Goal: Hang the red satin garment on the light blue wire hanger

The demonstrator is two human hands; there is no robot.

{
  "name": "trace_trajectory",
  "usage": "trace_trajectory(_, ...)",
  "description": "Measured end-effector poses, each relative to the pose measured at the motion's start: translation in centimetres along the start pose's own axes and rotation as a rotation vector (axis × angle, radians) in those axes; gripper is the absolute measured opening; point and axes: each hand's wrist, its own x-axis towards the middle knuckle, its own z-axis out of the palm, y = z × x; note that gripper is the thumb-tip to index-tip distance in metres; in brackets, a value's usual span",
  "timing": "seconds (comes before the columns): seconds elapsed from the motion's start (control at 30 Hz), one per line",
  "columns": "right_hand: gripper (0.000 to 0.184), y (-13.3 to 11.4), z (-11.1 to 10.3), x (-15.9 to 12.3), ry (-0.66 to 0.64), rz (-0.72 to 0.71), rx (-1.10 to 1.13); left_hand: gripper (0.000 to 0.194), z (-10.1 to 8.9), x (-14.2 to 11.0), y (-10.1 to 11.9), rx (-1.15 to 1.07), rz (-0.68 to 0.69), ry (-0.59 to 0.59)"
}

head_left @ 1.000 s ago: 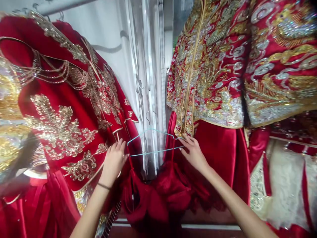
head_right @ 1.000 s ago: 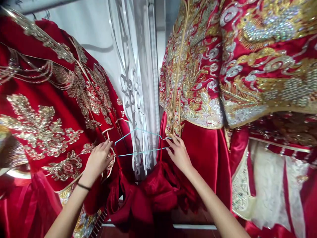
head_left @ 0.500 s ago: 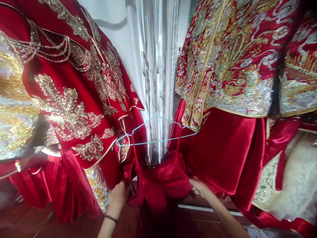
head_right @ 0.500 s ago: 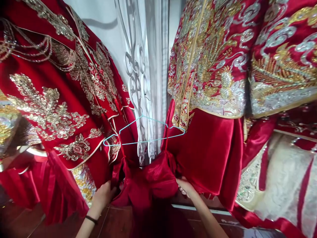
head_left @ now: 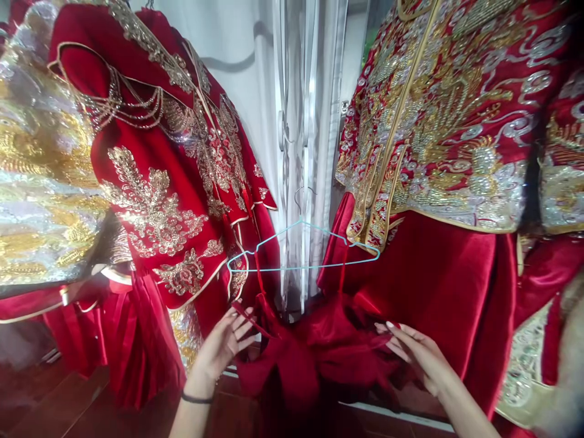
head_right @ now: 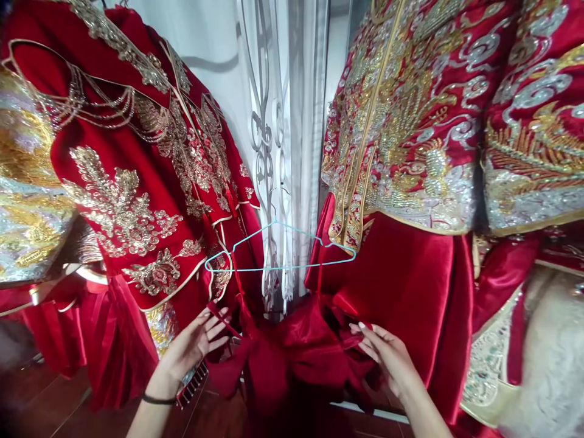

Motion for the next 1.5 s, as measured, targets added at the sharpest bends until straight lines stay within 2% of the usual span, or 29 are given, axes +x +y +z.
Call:
trace_trajectory(0.1,0.030,1.7,0.7,-0.5,0.014,0.012,0.202,0.050,1.4,-0.1,-1.8,0.010,0.014,-0.002)
trace_trajectory(0.17,0.030,2.9,0.8,-0.7,0.004,0.017,0.307,0.052,1.8,-0.2,-2.9,0.021,0.054,0.088)
trace_trajectory(0.23,0.029,3.8,0.7,-0.9,0.011,0.010,0.373,0.040,1.8,-0.4,-3.9,-0.062,0.094,0.211)
trace_trajectory(0.3,0.028,4.5,0.6,-1.2,0.053,-0.005,0.407,0.021,1.6,-0.8,-4.8,-0.252,0.060,0.313)
trace_trajectory(0.33,0.028,4.8,0.5,-1.3,0.076,-0.010,0.421,0.016,1.4,-1.1,-5.1,-0.353,0.017,0.350)
trace_trajectory(0.4,0.027,5.5,0.5,-1.5,0.115,-0.011,0.445,0.020,1.0,-1.7,-5.7,-0.493,-0.070,0.396)
trace_trajectory(0.5,0.023,6.6,0.7,-1.6,0.158,0.001,0.483,0.025,0.5,-2.6,-5.9,-0.536,-0.110,0.413)
trace_trajectory(0.6,0.021,7.0,1.0,-1.8,0.194,0.001,0.515,0.030,0.0,-3.2,-5.5,-0.525,-0.107,0.329)
trace_trajectory(0.67,0.026,6.6,1.3,-2.0,0.167,-0.019,0.520,0.028,-0.2,-3.4,-4.9,-0.489,-0.052,0.258)
trace_trajectory(0.73,0.036,5.4,1.9,-2.2,0.109,-0.067,0.483,0.022,-0.3,-3.2,-4.0,-0.382,0.073,0.204)
trace_trajectory(0.87,0.056,1.8,4.2,-2.1,0.063,-0.213,0.360,0.039,0.1,-0.9,-2.0,-0.042,0.346,0.115)
trace_trajectory(0.93,0.058,0.1,5.4,-1.6,0.029,-0.264,0.316,0.046,0.1,1.2,-0.9,0.063,0.459,0.131)
trace_trajectory(1.0,0.058,-1.1,6.2,-0.7,0.006,-0.304,0.285,0.050,-0.2,3.4,0.3,0.116,0.573,0.195)
trace_trajectory(1.13,0.053,-2.6,6.2,1.3,0.100,-0.398,0.279,0.042,-0.8,7.0,2.9,0.140,0.774,0.306)
trace_trajectory(1.23,0.049,-3.6,5.3,2.4,0.167,-0.444,0.266,0.037,-0.6,8.8,4.9,0.175,0.835,0.236)
trace_trajectory(1.37,0.046,-5.2,4.1,3.5,0.159,-0.505,0.222,0.041,0.7,10.5,7.4,0.285,0.840,0.097)
trace_trajectory(1.5,0.045,-6.7,3.5,4.6,0.157,-0.582,0.131,0.046,1.8,11.5,9.8,0.433,0.820,0.067)
